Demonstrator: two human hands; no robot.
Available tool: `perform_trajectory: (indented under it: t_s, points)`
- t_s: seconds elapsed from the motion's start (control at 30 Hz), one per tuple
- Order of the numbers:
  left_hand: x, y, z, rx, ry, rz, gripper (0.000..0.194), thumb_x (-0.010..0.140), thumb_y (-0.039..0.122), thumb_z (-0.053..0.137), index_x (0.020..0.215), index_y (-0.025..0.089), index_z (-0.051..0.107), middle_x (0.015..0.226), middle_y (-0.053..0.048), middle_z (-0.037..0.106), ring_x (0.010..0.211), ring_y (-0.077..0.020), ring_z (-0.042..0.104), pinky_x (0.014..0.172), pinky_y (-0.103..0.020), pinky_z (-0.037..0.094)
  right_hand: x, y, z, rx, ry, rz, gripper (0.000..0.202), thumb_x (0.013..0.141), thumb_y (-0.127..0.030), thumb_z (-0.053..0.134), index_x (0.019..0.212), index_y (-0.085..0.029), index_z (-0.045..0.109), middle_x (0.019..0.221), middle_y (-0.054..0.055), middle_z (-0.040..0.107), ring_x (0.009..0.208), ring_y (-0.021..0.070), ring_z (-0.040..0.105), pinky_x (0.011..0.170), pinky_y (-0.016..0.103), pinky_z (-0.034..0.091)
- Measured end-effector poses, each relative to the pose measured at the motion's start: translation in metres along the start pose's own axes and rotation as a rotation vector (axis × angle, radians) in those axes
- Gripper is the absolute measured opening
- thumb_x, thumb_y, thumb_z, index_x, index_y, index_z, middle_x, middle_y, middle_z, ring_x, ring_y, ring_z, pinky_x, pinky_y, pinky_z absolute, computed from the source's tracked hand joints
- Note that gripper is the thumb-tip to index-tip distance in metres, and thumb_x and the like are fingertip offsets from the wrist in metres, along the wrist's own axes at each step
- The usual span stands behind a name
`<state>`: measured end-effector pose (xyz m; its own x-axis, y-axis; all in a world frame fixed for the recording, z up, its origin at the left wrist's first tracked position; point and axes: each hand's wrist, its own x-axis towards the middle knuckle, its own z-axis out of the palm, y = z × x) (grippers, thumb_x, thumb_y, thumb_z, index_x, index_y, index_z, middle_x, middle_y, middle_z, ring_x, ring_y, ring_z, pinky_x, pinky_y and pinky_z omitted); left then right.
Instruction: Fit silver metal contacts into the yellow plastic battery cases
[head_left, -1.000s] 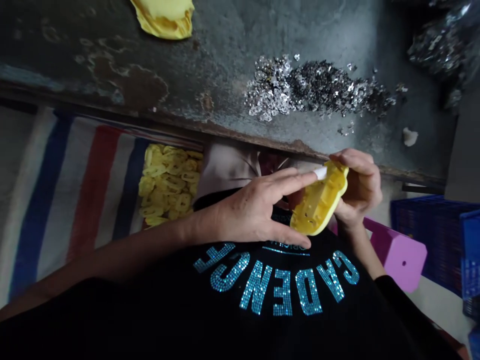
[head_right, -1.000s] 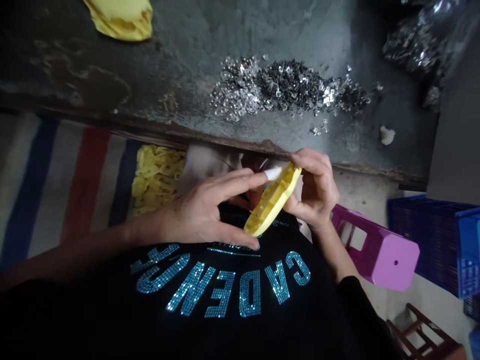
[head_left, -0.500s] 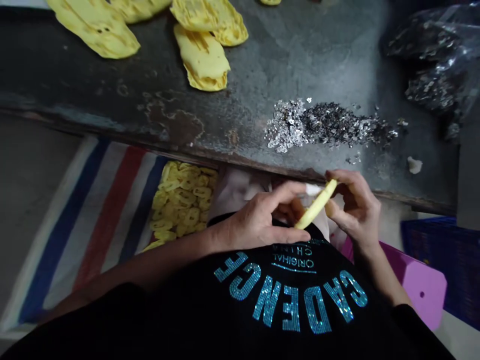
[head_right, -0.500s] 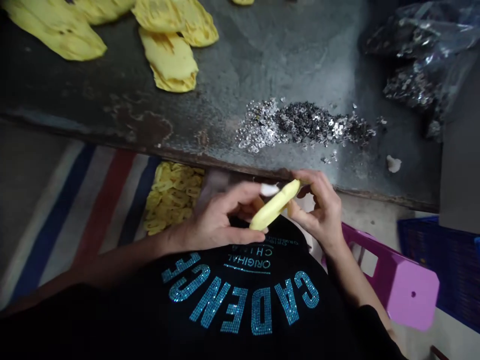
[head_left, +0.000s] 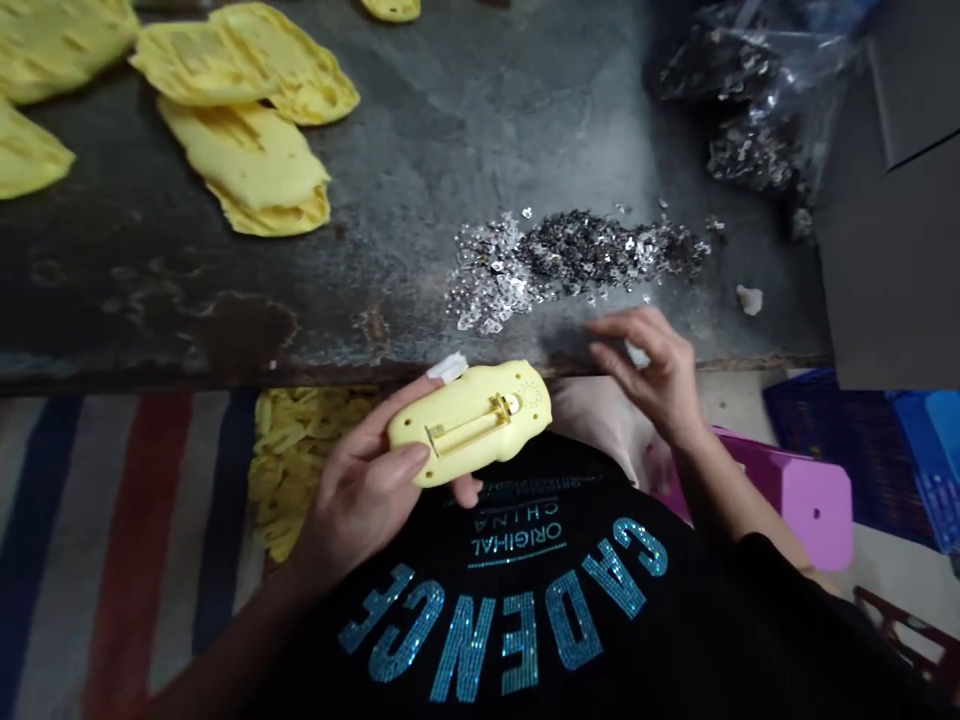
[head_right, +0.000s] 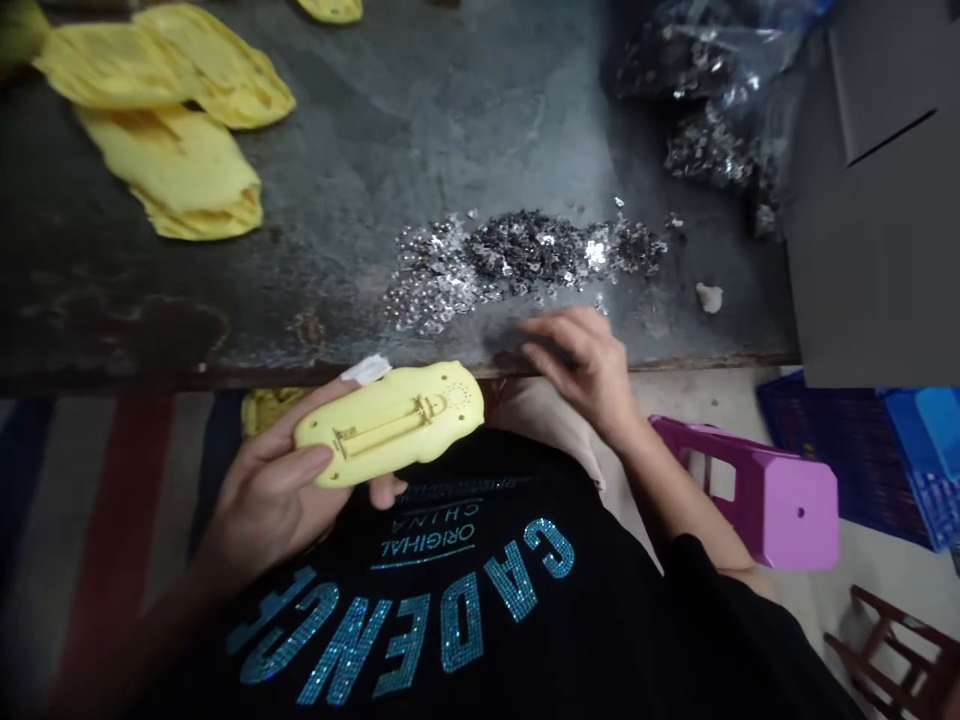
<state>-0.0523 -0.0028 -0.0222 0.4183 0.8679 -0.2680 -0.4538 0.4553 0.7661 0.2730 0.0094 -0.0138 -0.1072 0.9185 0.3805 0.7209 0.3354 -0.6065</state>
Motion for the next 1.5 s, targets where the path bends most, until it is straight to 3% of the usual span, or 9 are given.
perform_trajectory:
  t_s: [0.07,0.2,0.37,0.57,0.67,0.77,0.9,1.13,1.5]
  points:
    - [0.007,-0.001,0.007,-0.005,0.023,-0.008,0.038,0.096,0.024,0.083,0.132,0.035,0.091,0.123,-0.002,0.093,0.054,-0.0212,0.081,0.063,-0.038,0.075,0.002,0.021,-0.009,-0.246,0.106,0.036,0.013,0.112,-0.031,0.073,0.111,-0.029,0.086,0.102,0.004,0.083,0.102,0.0273,0.074,0.096,0.049,0.056]
    - [0.017,-0.003,0.019,-0.015,0.007,-0.026,0.039,0.096,0.022,0.083,0.133,0.032,0.092,0.121,-0.005,0.094,0.055,-0.022,0.082,0.062,-0.037,0.076,0.02,0.046,-0.006,-0.463,0.041,0.059,0.017,0.113,-0.038,0.07,0.115,-0.03,0.085,0.108,0.007,0.078,0.11,0.0322,0.069,0.1,0.054,0.051]
    - [0.02,-0.004,0.026,-0.027,-0.003,0.015,0.04,0.096,0.023,0.081,0.134,0.029,0.091,0.119,-0.008,0.094,0.056,-0.0224,0.083,0.064,-0.037,0.076,0.04,0.046,0.011,-0.525,-0.104,0.03,0.023,0.116,-0.038,0.061,0.117,-0.028,0.081,0.111,0.008,0.075,0.116,0.0339,0.065,0.105,0.058,0.05]
    - [0.022,-0.004,0.034,-0.042,0.018,0.02,0.041,0.092,0.023,0.086,0.132,0.026,0.088,0.113,-0.008,0.094,0.055,-0.0217,0.082,0.062,-0.035,0.075,0.029,0.043,0.004,-0.475,-0.183,0.009,0.026,0.115,-0.046,0.064,0.106,-0.026,0.076,0.101,0.007,0.073,0.113,0.0353,0.065,0.105,0.059,0.05]
    - [0.023,-0.005,0.038,-0.017,0.069,-0.008,0.047,0.089,0.023,0.087,0.135,0.021,0.082,0.114,-0.009,0.093,0.053,-0.0203,0.08,0.057,-0.034,0.073,0.021,0.035,0.002,-0.359,-0.144,-0.003,0.023,0.112,-0.045,0.069,0.102,-0.026,0.077,0.097,0.007,0.075,0.105,0.0341,0.069,0.101,0.058,0.052]
    - [0.02,-0.006,0.041,0.029,0.112,-0.037,0.056,0.089,0.025,0.089,0.143,0.019,0.076,0.127,-0.011,0.091,0.056,-0.019,0.08,0.055,-0.033,0.072,0.013,0.012,-0.003,-0.027,-0.089,-0.001,0.019,0.109,-0.046,0.078,0.099,-0.03,0.079,0.092,0.004,0.078,0.089,0.0277,0.072,0.09,0.051,0.059]
    - [0.013,-0.009,0.042,0.087,0.049,-0.02,0.06,0.097,0.028,0.087,0.156,0.026,0.074,0.151,-0.012,0.083,0.069,-0.0189,0.084,0.065,-0.034,0.075,0.006,-0.024,-0.01,0.299,-0.144,0.015,0.013,0.108,-0.044,0.083,0.103,-0.032,0.082,0.095,0.0,0.084,0.081,0.0225,0.076,0.077,0.043,0.066]
    - [0.003,-0.01,0.041,0.158,-0.011,0.043,0.061,0.103,0.036,0.086,0.162,0.028,0.073,0.148,-0.011,0.084,0.087,-0.0241,0.086,0.072,-0.035,0.075,0.004,-0.043,-0.017,0.154,-0.246,-0.118,0.008,0.109,-0.039,0.082,0.115,-0.035,0.085,0.101,0.002,0.087,0.086,0.025,0.079,0.081,0.045,0.069]
    - [-0.002,0.002,0.046,0.258,-0.044,0.02,0.068,0.104,0.043,0.088,0.167,0.023,0.069,0.146,-0.011,0.085,0.079,-0.0225,0.086,0.077,-0.036,0.074,0.0,-0.058,-0.028,-0.064,-0.27,-0.18,0.009,0.111,-0.038,0.078,0.117,-0.036,0.084,0.099,0.005,0.082,0.088,0.0284,0.073,0.082,0.049,0.064]
